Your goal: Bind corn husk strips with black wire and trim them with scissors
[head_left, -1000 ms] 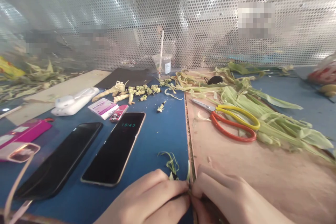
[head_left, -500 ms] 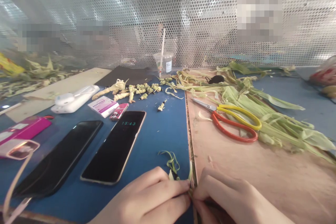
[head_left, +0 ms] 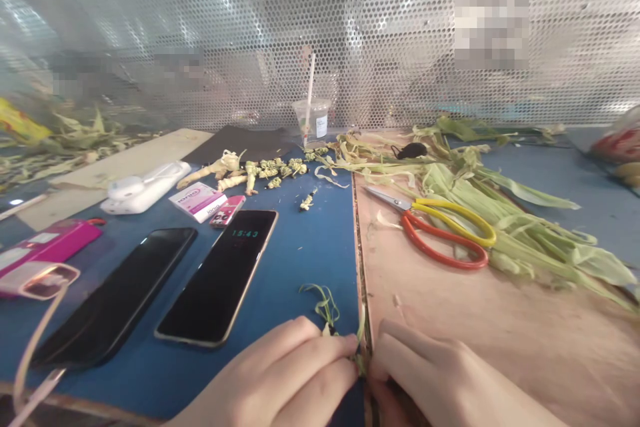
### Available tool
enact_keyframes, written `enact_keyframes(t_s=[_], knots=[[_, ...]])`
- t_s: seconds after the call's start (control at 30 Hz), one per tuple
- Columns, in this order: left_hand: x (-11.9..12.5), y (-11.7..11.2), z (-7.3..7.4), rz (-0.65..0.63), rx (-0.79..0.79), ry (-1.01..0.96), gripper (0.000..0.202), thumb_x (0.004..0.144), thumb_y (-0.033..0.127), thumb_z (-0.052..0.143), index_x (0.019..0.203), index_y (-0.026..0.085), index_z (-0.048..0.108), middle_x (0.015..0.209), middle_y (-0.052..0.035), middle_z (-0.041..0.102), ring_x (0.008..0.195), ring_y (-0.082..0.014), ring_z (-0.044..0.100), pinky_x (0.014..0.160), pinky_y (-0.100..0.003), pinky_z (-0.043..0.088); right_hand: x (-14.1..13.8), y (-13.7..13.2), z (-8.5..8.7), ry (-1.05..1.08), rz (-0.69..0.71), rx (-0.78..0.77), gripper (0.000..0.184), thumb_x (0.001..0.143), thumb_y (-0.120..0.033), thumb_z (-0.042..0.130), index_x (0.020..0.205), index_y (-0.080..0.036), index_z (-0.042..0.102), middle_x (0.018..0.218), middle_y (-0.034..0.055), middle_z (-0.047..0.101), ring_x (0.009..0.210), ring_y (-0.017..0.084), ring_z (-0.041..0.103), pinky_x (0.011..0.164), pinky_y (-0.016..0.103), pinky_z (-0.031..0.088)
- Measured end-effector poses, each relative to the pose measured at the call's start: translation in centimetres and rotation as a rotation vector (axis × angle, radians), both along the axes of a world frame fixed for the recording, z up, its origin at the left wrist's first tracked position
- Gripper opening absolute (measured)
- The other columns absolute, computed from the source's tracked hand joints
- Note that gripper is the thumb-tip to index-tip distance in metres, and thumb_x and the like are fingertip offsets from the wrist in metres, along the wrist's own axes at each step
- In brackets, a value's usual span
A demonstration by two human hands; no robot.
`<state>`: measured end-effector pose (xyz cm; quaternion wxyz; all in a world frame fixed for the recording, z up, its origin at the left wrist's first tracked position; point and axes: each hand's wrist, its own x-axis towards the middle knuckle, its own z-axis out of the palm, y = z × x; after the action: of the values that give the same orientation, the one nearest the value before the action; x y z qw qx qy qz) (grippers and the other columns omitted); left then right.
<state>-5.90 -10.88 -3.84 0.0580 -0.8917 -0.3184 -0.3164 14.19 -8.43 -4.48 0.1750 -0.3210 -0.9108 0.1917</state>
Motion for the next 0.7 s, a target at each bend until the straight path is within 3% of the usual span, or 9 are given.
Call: enact_keyframes(t_s=[0.17, 0.33, 0.53, 0.7], knots=[[0.4, 0.0, 0.9, 0.0, -0.02, 0.024, 0.028, 0.09, 0.015, 0.034, 0.093, 0.016, 0.061, 0.082, -0.0032, 0.066, 0.07, -0.0128, 0.06, 0.074, -0.022, 0.05, -0.1, 0.0, 0.2, -0.008, 0.026, -0.017, 0.021, 0.07, 0.004, 0.046, 0.07, -0.017, 0.047, 0.068, -0.0031, 0.052, 0.047, 0.005, 0.047, 0.042, 0.013, 0.036], [0.7, -0.1, 2.4, 0.005, -0.269, 0.102, 0.023, 0.085, 0.007, 0.042, 0.099, 0.014, 0.059, 0.089, -0.0049, 0.066, 0.079, -0.0137, 0.06, 0.076, -0.02, 0.05, -0.2, -0.2, 0.7, -0.014, -0.001, -0.095, 0.022, 0.067, 0.004, 0.046, 0.066, -0.017, 0.045, 0.065, -0.0033, 0.05, 0.046, 0.005, 0.045, 0.042, 0.015, 0.034], [0.2, -0.1, 2.4, -0.041, -0.397, 0.048, 0.023, 0.085, 0.012, 0.046, 0.102, 0.017, 0.061, 0.1, -0.0049, 0.065, 0.085, -0.0146, 0.058, 0.081, -0.024, 0.048, -0.7, 0.0, 0.3, -0.006, -0.071, -0.149, 0.02, 0.062, 0.002, 0.044, 0.068, -0.017, 0.046, 0.068, -0.0022, 0.051, 0.05, 0.007, 0.046, 0.046, 0.017, 0.033], [0.2, 0.2, 2.4, -0.053, -0.446, 0.018, 0.023, 0.082, 0.004, 0.046, 0.092, 0.017, 0.062, 0.096, -0.0044, 0.066, 0.08, -0.0127, 0.058, 0.075, -0.022, 0.049, -0.6, 0.2, 0.7, 0.012, -0.03, -0.189, 0.016, 0.062, -0.003, 0.044, 0.066, -0.017, 0.043, 0.062, -0.0033, 0.047, 0.046, 0.006, 0.041, 0.043, 0.016, 0.03]])
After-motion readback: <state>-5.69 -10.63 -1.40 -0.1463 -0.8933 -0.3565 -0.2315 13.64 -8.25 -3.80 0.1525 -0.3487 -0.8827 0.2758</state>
